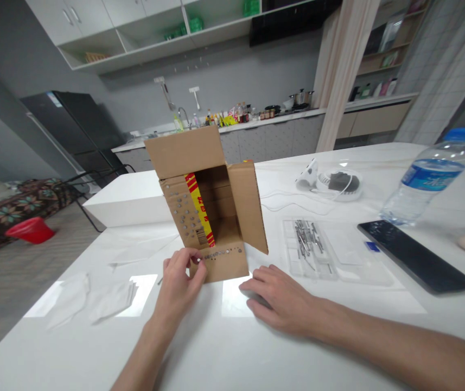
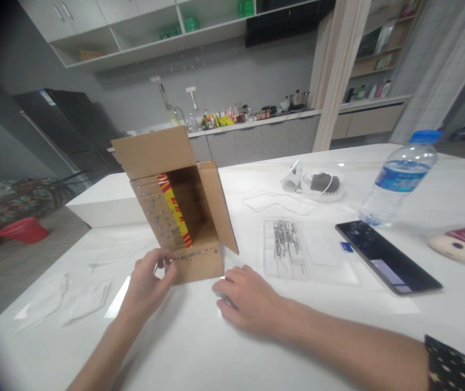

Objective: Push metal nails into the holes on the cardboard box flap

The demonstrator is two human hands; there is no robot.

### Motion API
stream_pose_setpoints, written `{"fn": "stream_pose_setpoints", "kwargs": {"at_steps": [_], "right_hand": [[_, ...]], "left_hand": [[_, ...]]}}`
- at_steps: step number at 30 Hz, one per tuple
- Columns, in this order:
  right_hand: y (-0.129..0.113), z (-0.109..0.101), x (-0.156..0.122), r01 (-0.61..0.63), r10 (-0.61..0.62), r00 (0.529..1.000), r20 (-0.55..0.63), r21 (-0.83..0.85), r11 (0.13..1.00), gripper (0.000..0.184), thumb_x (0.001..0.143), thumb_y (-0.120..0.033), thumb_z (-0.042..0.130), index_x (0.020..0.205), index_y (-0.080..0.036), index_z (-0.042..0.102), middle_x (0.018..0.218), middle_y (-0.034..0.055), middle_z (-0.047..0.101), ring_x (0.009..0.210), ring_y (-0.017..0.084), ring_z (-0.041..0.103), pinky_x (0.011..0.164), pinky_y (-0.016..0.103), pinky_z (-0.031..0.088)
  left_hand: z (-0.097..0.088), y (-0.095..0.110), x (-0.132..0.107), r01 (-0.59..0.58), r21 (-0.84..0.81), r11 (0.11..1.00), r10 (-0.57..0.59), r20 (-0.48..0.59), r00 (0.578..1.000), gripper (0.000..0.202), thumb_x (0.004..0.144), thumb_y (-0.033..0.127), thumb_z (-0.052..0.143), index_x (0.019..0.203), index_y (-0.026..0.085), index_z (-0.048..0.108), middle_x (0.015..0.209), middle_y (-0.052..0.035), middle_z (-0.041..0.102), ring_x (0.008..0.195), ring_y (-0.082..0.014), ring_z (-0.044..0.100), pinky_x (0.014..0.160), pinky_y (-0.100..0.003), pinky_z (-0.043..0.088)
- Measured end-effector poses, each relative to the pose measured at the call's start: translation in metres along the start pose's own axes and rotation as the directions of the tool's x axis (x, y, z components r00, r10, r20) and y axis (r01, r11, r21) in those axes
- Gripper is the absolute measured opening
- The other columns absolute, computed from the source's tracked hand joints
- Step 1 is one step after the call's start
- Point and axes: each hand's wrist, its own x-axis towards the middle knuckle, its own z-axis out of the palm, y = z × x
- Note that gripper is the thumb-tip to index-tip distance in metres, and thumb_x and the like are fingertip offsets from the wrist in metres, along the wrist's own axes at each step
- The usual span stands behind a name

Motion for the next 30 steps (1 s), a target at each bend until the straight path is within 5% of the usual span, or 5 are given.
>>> {"fn": "stream_pose_setpoints", "kwargs": {"at_steps": [6, 17, 30], "right_hand": [[0.0, 0.0, 0.0, -0.002, 0.002, 1.0, -0.004, 0.001, 1.0, 0.017, 0.093, -0.02, 0.056, 0.105, -0.019, 0.067, 0.091, 0.0053, 0.063, 0.089, 0.021, 0.056, 0.081, 0.035, 0.036], [0.003, 0.005, -0.001, 0.015, -0.015, 1.0, -0.027, -0.003, 1.0, 0.018, 0.094, -0.02, 0.055, 0.108, -0.019, 0.066, 0.092, 0.0052, 0.063, 0.089, 0.021, 0.056, 0.081, 0.035, 0.037], [0.0, 0.002, 0.0, 0.005, -0.005, 1.0, -0.009, 0.007, 1.0, 0.021, 0.094, -0.021, 0.055, 0.112, -0.019, 0.066, 0.096, 0.0064, 0.065, 0.093, 0.022, 0.058, 0.083, 0.036, 0.038]], "left_hand": [[-0.005, 0.009, -0.004, -0.167, -0.074, 0.983, 0.159, -0.1, 0.982, 0.008, 0.091, 0.025, 0.051, 0.083, 0.024, 0.054, 0.078, 0.0003, 0.063, 0.074, -0.0175, 0.056, 0.075, -0.033, 0.044], [0.012, 0.024, -0.01, -0.324, -0.163, 0.932, 0.354, 0.217, 0.91, 0.013, 0.092, 0.018, 0.048, 0.084, 0.022, 0.057, 0.08, -0.0024, 0.066, 0.079, -0.019, 0.061, 0.074, -0.035, 0.046], [0.027, 0.02, -0.015, -0.442, -0.04, 0.896, 0.433, 0.299, 0.85, 0.013, 0.095, 0.015, 0.049, 0.091, 0.021, 0.06, 0.084, -0.0027, 0.066, 0.082, -0.0207, 0.059, 0.076, -0.036, 0.044]]}}
